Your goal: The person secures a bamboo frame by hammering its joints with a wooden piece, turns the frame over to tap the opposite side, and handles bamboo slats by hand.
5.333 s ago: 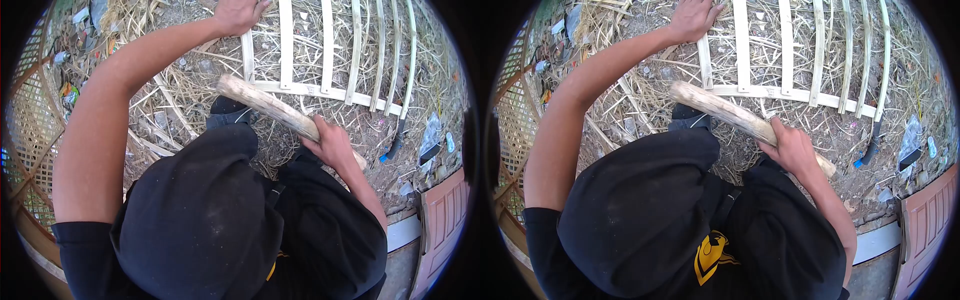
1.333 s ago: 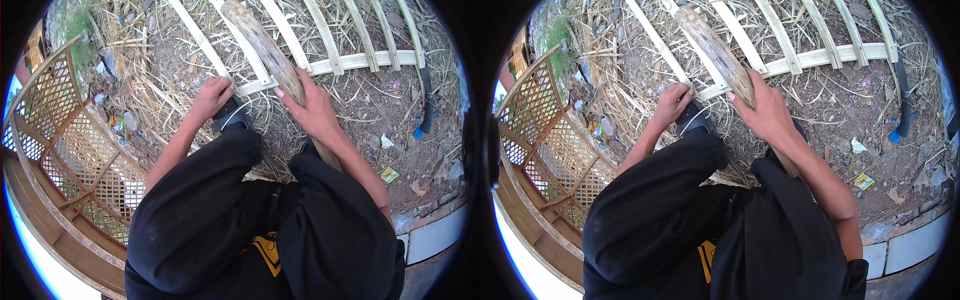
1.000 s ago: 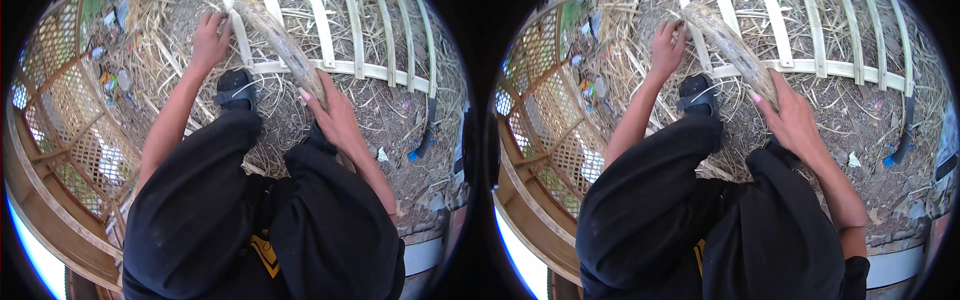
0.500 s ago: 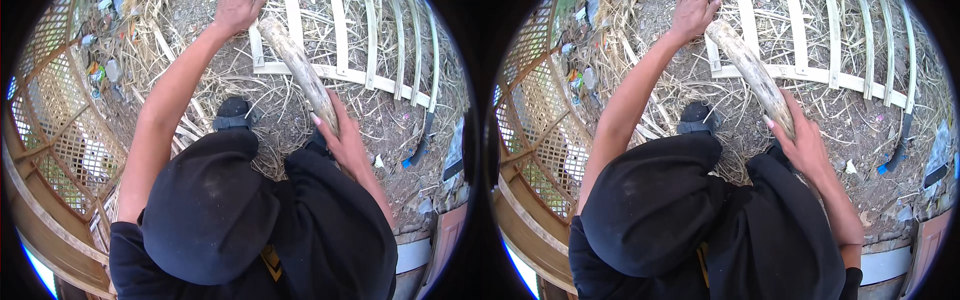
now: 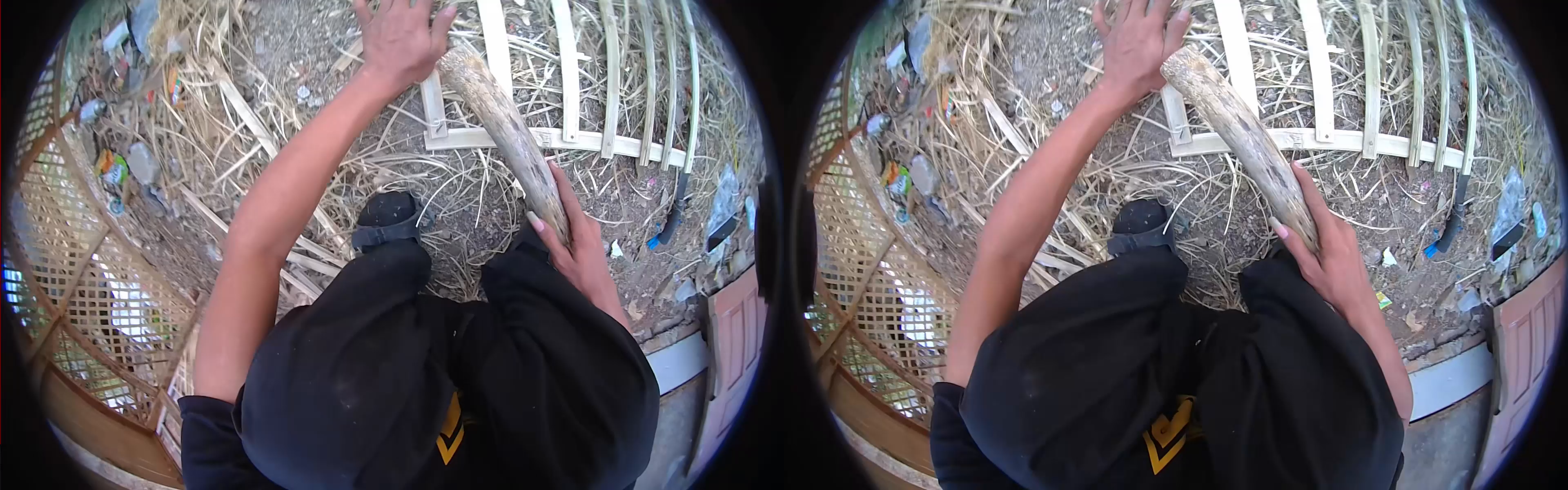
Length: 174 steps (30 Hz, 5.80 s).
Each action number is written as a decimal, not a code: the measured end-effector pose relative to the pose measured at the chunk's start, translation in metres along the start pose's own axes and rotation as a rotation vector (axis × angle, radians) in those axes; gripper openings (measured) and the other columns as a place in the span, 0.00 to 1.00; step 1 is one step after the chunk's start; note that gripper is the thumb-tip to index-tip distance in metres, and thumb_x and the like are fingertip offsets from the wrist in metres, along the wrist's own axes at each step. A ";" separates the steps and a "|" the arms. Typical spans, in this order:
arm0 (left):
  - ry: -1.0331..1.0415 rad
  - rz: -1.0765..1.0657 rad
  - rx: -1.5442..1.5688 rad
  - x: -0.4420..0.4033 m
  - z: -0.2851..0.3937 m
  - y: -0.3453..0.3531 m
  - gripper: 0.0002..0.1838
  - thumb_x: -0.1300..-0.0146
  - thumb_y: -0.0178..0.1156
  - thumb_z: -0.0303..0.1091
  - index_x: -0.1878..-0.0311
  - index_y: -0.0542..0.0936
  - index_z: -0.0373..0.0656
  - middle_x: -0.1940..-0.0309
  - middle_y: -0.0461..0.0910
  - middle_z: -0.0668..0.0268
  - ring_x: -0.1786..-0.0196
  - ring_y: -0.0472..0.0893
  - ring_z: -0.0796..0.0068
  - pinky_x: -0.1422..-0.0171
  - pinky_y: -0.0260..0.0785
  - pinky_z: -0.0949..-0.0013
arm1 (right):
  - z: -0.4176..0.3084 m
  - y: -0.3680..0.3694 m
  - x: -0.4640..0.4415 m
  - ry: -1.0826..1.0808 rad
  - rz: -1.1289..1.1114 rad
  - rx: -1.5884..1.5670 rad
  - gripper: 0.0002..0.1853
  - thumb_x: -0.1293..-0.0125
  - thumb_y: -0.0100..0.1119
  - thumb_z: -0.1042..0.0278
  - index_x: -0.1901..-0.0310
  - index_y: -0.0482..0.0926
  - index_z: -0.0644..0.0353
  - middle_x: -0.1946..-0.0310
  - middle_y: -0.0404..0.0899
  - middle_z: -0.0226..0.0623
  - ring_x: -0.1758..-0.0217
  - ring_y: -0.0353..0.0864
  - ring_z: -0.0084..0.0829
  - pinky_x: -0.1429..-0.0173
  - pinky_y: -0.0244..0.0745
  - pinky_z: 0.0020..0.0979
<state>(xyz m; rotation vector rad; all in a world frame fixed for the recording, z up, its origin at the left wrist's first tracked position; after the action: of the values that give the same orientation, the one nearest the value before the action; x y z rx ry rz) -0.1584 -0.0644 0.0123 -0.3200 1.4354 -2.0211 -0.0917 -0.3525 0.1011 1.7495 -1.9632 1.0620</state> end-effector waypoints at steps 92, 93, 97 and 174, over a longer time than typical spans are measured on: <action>-0.072 0.035 0.082 0.006 0.006 -0.001 0.35 0.34 0.50 0.41 0.24 0.66 0.39 0.19 0.55 0.48 0.16 0.51 0.47 0.20 0.39 0.25 | 0.013 0.023 -0.077 0.313 0.359 -0.856 0.16 0.32 0.63 0.74 0.49 0.69 0.71 0.55 0.81 0.53 0.50 0.89 0.50 0.50 0.90 0.41; -0.058 0.051 0.078 0.006 0.006 -0.001 0.35 0.34 0.50 0.41 0.24 0.66 0.39 0.19 0.55 0.48 0.16 0.51 0.47 0.20 0.39 0.25 | 0.015 0.022 -0.077 0.293 0.368 -0.859 0.16 0.32 0.63 0.74 0.49 0.69 0.71 0.55 0.81 0.53 0.50 0.89 0.50 0.50 0.90 0.41; -0.070 0.018 0.087 0.005 0.008 -0.006 0.35 0.30 0.50 0.45 0.24 0.66 0.37 0.20 0.56 0.47 0.17 0.52 0.47 0.18 0.39 0.31 | 0.020 0.018 -0.075 0.265 0.423 -0.841 0.17 0.31 0.63 0.74 0.48 0.70 0.74 0.57 0.81 0.50 0.54 0.90 0.45 0.53 0.91 0.37; 0.508 -0.381 0.023 0.108 0.021 -0.025 0.64 0.44 0.57 0.80 0.17 0.50 0.43 0.16 0.48 0.56 0.14 0.47 0.58 0.11 0.36 0.51 | -0.067 -0.012 -0.031 -0.210 0.400 0.310 0.31 0.35 0.72 0.49 0.42 0.75 0.66 0.64 0.85 0.56 0.61 0.88 0.54 0.59 0.81 0.45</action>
<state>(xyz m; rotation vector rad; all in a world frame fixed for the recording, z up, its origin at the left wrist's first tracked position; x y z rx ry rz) -0.2395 -0.1421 0.0262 -0.0684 1.7522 -2.5552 -0.0906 -0.2833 0.1303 1.7139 -2.4634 1.4285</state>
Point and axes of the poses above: each hand's wrist, its own x-axis away from the middle knuckle, its own y-axis out of the palm, z = x × y, the point moved 9 cm from there along -x, towards the middle knuckle
